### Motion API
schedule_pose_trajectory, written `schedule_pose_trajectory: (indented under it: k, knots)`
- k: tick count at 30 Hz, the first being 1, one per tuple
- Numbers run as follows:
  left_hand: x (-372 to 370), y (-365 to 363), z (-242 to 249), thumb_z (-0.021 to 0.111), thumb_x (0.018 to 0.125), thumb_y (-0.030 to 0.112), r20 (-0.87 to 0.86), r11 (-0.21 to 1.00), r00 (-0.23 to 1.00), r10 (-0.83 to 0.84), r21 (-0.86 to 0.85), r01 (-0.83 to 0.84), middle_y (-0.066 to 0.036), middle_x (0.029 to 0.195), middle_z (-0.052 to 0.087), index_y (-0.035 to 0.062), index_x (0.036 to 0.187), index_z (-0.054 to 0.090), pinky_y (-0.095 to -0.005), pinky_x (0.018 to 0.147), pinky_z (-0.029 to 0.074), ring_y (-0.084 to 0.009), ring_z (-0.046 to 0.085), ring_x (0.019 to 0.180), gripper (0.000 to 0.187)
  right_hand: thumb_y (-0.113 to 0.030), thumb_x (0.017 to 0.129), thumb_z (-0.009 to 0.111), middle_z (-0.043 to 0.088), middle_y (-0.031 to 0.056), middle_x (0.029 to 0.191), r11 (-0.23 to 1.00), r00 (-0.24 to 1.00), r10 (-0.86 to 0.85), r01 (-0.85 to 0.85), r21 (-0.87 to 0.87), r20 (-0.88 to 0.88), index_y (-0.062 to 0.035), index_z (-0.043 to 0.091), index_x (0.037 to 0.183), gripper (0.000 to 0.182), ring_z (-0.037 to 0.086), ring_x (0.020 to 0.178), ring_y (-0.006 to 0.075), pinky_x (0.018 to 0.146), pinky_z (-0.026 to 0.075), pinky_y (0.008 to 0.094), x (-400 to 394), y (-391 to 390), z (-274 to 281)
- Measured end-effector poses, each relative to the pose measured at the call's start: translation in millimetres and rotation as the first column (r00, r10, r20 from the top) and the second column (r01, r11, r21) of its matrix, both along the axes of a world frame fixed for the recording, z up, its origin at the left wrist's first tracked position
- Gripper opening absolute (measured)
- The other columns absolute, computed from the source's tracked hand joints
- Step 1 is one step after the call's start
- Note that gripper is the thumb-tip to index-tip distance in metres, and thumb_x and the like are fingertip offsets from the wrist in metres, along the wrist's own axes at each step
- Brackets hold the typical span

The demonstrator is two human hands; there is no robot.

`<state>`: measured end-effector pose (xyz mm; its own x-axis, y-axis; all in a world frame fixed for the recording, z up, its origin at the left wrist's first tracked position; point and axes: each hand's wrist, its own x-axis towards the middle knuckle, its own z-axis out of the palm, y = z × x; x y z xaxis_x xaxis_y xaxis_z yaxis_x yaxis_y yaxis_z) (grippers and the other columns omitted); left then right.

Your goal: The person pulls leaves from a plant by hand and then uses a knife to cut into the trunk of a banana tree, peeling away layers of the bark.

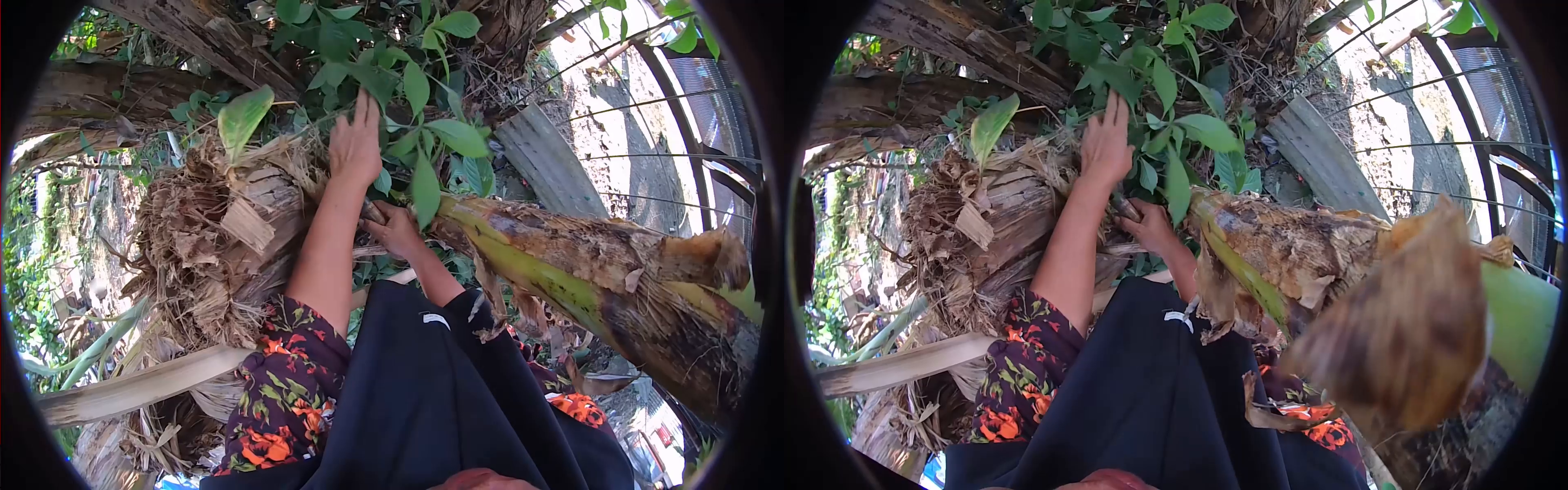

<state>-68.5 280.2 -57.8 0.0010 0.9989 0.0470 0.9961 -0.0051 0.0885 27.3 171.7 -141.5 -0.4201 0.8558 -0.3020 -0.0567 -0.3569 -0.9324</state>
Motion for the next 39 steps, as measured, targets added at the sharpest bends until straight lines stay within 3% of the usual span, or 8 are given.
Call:
schedule_pose_trajectory:
  k: [8, 16, 18, 31, 36, 37, 38, 39]
  knots:
    - [32.2, -32.6, 16.3, 0.046, 0.081, 0.006, 0.455, 0.961, 0.89, -0.032, 0.26, -0.098, -0.016, 0.099, 0.056, 0.0021, 0.114, 0.045, -0.0375, 0.064, 0.046, -0.0318, 0.056, 0.073, 0.034, -0.022, 0.079, 0.058, 0.051, 0.0092, 0.053, 0.892, 0.945, 0.127, 0.023, -0.452, 0.3, 0.0017, 0.05, 0.075, 0.025, 0.048, 0.037, 0.0164, 0.034, 0.036, 0.0314, 13.3, -35.0, 7.7]
    - [62.4, -88.4, 92.3, 0.051, 0.082, 0.008, 0.698, 0.833, 0.698, -0.164, 0.476, -0.28, -0.015, 0.081, 0.059, 0.0001, 0.097, 0.054, -0.0352, 0.06, 0.046, -0.0319, 0.058, 0.07, 0.018, -0.027, 0.077, 0.057, 0.057, 0.0191, 0.065, 0.992, 0.84, -0.124, 0.095, 0.081, 0.528, -0.0015, 0.054, 0.087, 0.027, 0.057, 0.053, 0.0274, 0.048, 0.044, 0.0364, 47.5, -68.3, 21.2]
    - [64.2, -101.0, 112.2, 0.05, 0.082, 0.007, 0.711, 0.823, 0.683, -0.166, 0.482, -0.302, -0.015, 0.081, 0.058, 0.0, 0.094, 0.055, -0.0341, 0.059, 0.046, -0.0311, 0.058, 0.07, 0.015, -0.026, 0.077, 0.056, 0.057, 0.0195, 0.065, 0.983, 0.848, -0.011, 0.105, -0.148, 0.53, 0.0, 0.054, 0.086, 0.028, 0.057, 0.052, 0.0275, 0.048, 0.044, 0.0362, 52.1, -68.3, 43.4]
    - [20.7, -239.7, 287.8, 0.051, 0.079, 0.005, 0.656, 0.648, 0.525, -0.542, 0.724, -0.236, -0.013, 0.069, 0.054, 0.0016, 0.086, 0.055, -0.0346, 0.054, 0.043, -0.0309, 0.054, 0.059, 0.008, -0.028, 0.082, 0.055, 0.049, 0.0039, 0.052, 0.96, 0.872, -0.263, 0.28, 0.019, 0.413, -0.0019, 0.049, 0.077, 0.027, 0.046, 0.038, 0.0128, 0.036, 0.038, 0.0277, 79.2, -186.0, 203.6]
    - [-23.2, -293.0, 294.4, 0.058, 0.07, 0.011, 0.405, 0.832, 0.797, -0.448, 0.515, 0.206, -0.018, 0.104, 0.05, -0.0005, 0.101, 0.052, -0.0425, 0.082, 0.036, -0.035, 0.047, 0.097, 0.033, -0.027, 0.083, 0.054, 0.049, 0.0029, 0.056, 0.914, 0.809, -0.376, 0.404, 0.037, 0.451, -0.0035, 0.048, 0.078, 0.025, 0.046, 0.039, 0.0105, 0.035, 0.037, 0.026, 78.6, -257.3, 263.8]
    - [-38.1, -274.1, 226.7, 0.059, 0.071, 0.019, 0.838, 0.992, 0.53, -0.126, 0.111, 0.061, -0.02, 0.121, 0.038, -0.0031, 0.116, 0.041, -0.0438, 0.093, 0.028, -0.0387, 0.034, 0.113, 0.053, -0.027, 0.082, 0.055, 0.049, 0.0028, 0.056, 0.904, 0.804, -0.394, 0.426, 0.031, 0.444, -0.0035, 0.048, 0.079, 0.024, 0.046, 0.04, 0.0101, 0.036, 0.037, 0.0261, 77.2, -269.0, 270.8]
    - [-45.6, -290.0, 239.9, 0.059, 0.071, 0.019, 0.839, 0.99, 0.526, -0.14, 0.121, 0.071, -0.02, 0.121, 0.038, -0.0031, 0.116, 0.041, -0.0438, 0.093, 0.028, -0.0387, 0.034, 0.113, 0.053, -0.027, 0.082, 0.055, 0.049, 0.0028, 0.056, 0.899, 0.799, -0.407, 0.436, 0.041, 0.443, -0.0035, 0.048, 0.079, 0.024, 0.046, 0.04, 0.0101, 0.036, 0.037, 0.0261, 75.7, -279.9, 276.6]
    - [-49.4, -309.0, 265.2, 0.061, 0.071, 0.023, 0.586, 0.972, 0.784, -0.204, 0.025, 0.235, -0.021, 0.122, 0.037, -0.0038, 0.121, 0.035, -0.0436, 0.095, 0.026, -0.0392, 0.032, 0.114, 0.062, -0.026, 0.082, 0.055, 0.049, 0.0028, 0.056, 0.895, 0.795, -0.421, 0.442, 0.057, 0.438, -0.0035, 0.049, 0.08, 0.024, 0.047, 0.04, 0.01, 0.036, 0.037, 0.0262, 75.1, -289.3, 282.9]
